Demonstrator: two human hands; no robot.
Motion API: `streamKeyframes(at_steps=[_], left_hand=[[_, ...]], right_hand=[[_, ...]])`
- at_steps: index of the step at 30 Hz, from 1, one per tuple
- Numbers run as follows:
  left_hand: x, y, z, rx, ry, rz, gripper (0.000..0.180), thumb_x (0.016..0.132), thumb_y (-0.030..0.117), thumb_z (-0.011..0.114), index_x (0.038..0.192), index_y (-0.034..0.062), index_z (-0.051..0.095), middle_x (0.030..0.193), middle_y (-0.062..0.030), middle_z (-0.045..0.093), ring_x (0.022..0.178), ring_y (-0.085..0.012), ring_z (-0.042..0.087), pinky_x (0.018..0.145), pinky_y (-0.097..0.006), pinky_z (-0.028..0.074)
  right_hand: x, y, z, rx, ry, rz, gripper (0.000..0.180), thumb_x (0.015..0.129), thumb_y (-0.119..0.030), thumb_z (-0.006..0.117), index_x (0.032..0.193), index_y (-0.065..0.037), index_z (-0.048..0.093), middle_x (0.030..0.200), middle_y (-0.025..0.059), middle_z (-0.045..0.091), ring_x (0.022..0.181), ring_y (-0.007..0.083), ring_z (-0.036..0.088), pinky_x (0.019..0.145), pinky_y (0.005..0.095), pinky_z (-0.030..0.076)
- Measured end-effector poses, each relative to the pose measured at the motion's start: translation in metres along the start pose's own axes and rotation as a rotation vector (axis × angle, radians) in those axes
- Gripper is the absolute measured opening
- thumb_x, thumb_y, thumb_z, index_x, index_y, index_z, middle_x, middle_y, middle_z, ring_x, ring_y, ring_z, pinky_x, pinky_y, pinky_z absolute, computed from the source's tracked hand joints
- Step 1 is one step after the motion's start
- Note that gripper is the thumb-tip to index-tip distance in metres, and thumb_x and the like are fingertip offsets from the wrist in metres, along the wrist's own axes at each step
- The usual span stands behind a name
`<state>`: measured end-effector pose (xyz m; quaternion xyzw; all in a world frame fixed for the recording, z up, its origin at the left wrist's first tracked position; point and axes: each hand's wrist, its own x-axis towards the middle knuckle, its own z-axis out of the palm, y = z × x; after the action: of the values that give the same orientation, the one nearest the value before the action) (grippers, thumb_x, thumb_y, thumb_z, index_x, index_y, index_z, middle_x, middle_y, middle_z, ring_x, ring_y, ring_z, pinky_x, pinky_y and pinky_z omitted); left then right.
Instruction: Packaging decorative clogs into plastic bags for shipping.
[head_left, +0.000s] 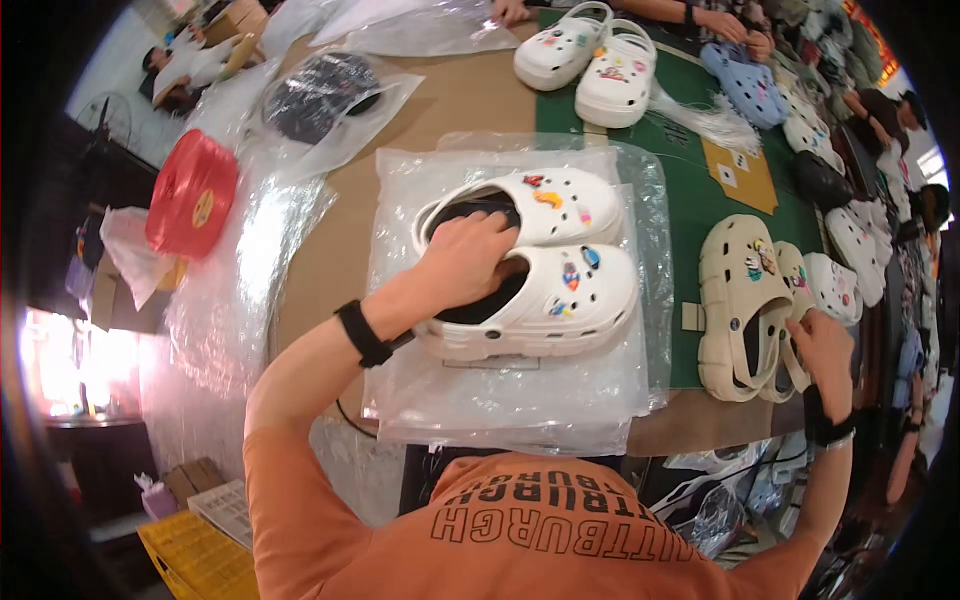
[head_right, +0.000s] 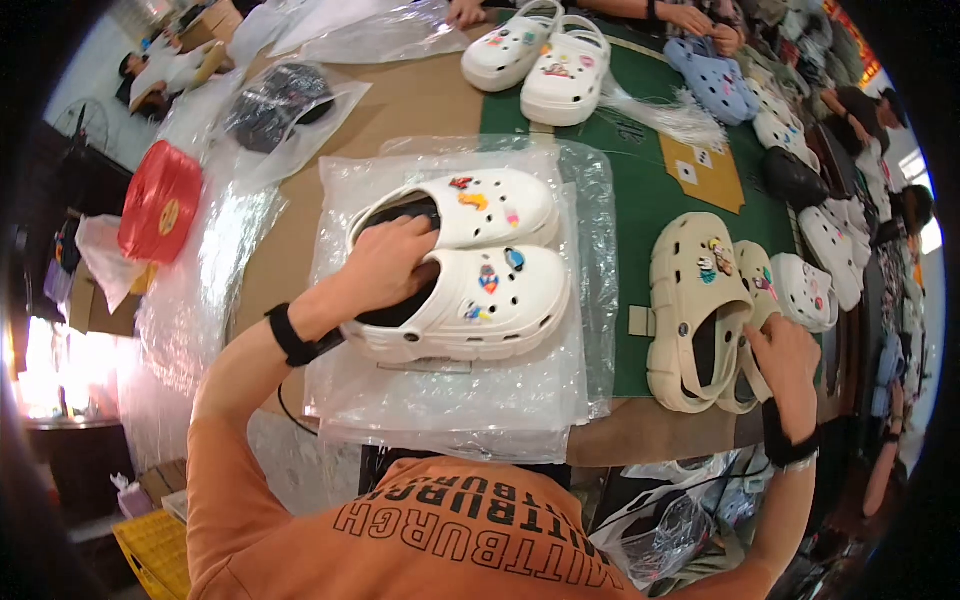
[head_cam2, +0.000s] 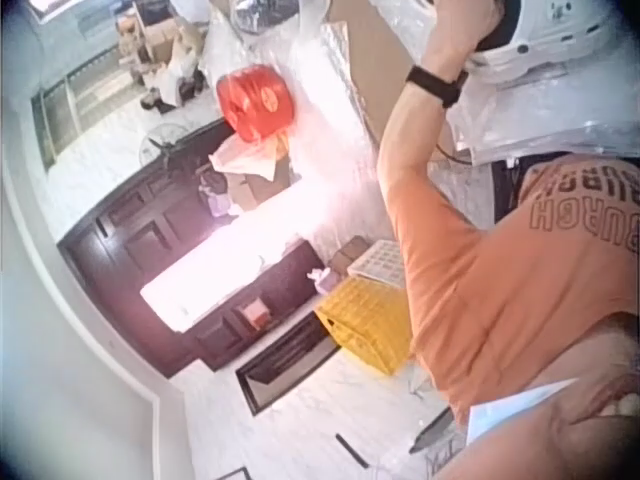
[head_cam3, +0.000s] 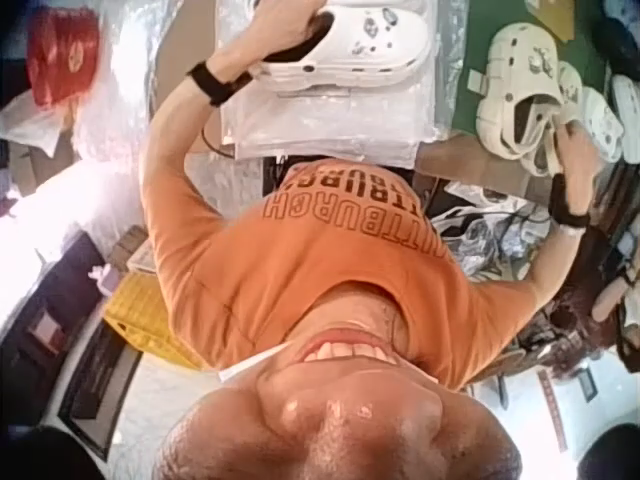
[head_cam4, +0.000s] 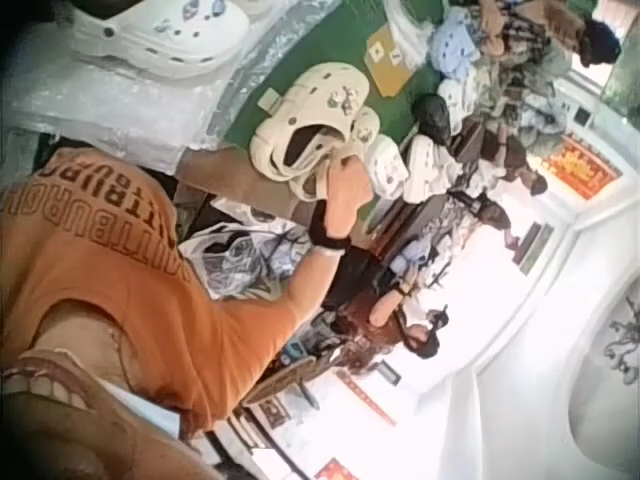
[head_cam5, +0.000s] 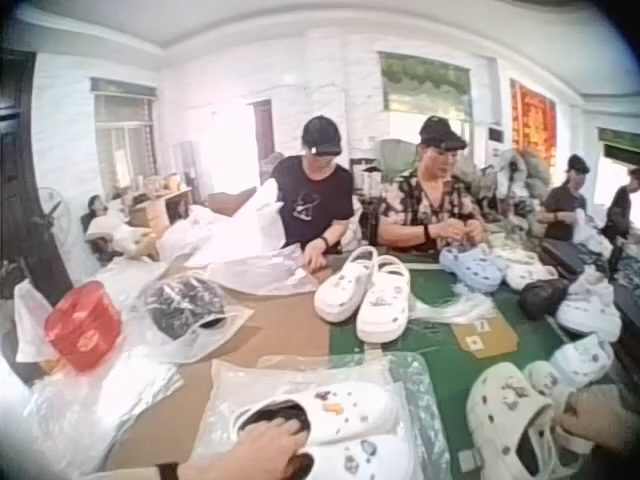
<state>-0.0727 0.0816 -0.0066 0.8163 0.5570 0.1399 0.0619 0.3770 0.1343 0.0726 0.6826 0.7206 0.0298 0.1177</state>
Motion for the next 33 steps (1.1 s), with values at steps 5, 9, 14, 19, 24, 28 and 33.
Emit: streamKeyframes(at_steps=[5, 9, 14, 19, 24, 28, 33], left_hand=[[-0.001, -0.008, 0.001, 0.021, -0.037, -0.025, 0.032, 0.077, 0.032, 0.063, 0.090, 0.0026, 0.057, 0.086, -0.0140, 0.057, 0.084, -0.0314, 0.057, 0.071, -0.041, 0.046], [0.003, -0.006, 0.002, 0.016, -0.035, -0.023, 0.026, 0.077, 0.023, 0.063, 0.093, 0.0039, 0.055, 0.088, -0.0119, 0.054, 0.086, -0.0307, 0.056, 0.071, -0.041, 0.045], [-0.006, -0.041, -0.002, 0.118, 0.013, -0.033, 0.019, 0.078, 0.017, 0.058, 0.095, 0.0084, 0.057, 0.087, -0.0097, 0.053, 0.088, -0.0303, 0.055, 0.072, -0.042, 0.046], [-0.040, -0.104, -0.024, 0.170, 0.062, -0.237, 0.020, 0.079, 0.019, 0.055, 0.095, 0.0076, 0.059, 0.092, -0.0117, 0.056, 0.091, -0.0314, 0.056, 0.075, -0.042, 0.045], [-0.057, -0.123, -0.049, 0.261, 0.145, -0.468, 0.021, 0.077, 0.015, 0.055, 0.096, 0.0072, 0.059, 0.091, -0.0131, 0.057, 0.089, -0.0342, 0.057, 0.074, -0.045, 0.046], [-0.081, -0.125, -0.068, -0.030, 0.241, -0.432, 0.031, 0.076, 0.012, 0.059, 0.107, 0.0084, 0.061, 0.105, -0.0147, 0.059, 0.098, -0.0318, 0.057, 0.082, -0.036, 0.045], [-0.061, -0.072, -0.073, -0.435, 0.200, -0.401, 0.032, 0.073, 0.007, 0.063, 0.104, 0.0011, 0.060, 0.105, -0.0148, 0.060, 0.097, -0.0260, 0.059, 0.081, -0.032, 0.045]], right_hand=[[-0.050, -0.126, -0.013, 0.366, 0.068, -0.844, 0.034, 0.073, -0.024, 0.064, 0.101, -0.005, 0.059, 0.098, 0.0141, 0.060, 0.093, 0.0307, 0.056, 0.079, 0.0412, 0.043], [-0.079, -0.176, 0.054, 0.331, -0.100, -1.153, 0.051, 0.081, -0.032, 0.057, 0.126, -0.011, 0.045, 0.131, 0.0181, 0.040, 0.121, 0.0352, 0.037, 0.099, 0.0480, 0.030], [-0.089, -0.177, 0.097, 0.260, -0.153, -1.144, 0.058, 0.087, -0.044, 0.047, 0.136, -0.015, 0.036, 0.143, 0.0195, 0.024, 0.132, 0.0386, 0.020, 0.106, 0.0517, 0.017], [-0.088, -0.180, 0.100, 0.281, -0.184, -1.150, 0.060, 0.088, -0.049, 0.043, 0.136, -0.014, 0.036, 0.143, 0.0203, 0.023, 0.132, 0.0403, 0.019, 0.106, 0.0517, 0.015], [-0.091, -0.176, 0.105, 0.306, -0.150, -1.140, 0.059, 0.088, -0.048, 0.043, 0.136, -0.014, 0.035, 0.143, 0.0208, 0.022, 0.132, 0.0411, 0.019, 0.106, 0.0523, 0.015], [-0.084, -0.177, 0.107, 0.413, -0.244, -1.140, 0.057, 0.091, -0.046, 0.039, 0.136, -0.013, 0.034, 0.145, 0.0202, 0.018, 0.134, 0.0402, 0.014, 0.107, 0.0519, 0.010], [-0.083, -0.178, 0.100, 0.622, -0.233, -1.138, 0.046, 0.090, -0.035, 0.044, 0.127, -0.007, 0.045, 0.136, 0.0198, 0.034, 0.124, 0.0383, 0.032, 0.102, 0.0495, 0.022]])
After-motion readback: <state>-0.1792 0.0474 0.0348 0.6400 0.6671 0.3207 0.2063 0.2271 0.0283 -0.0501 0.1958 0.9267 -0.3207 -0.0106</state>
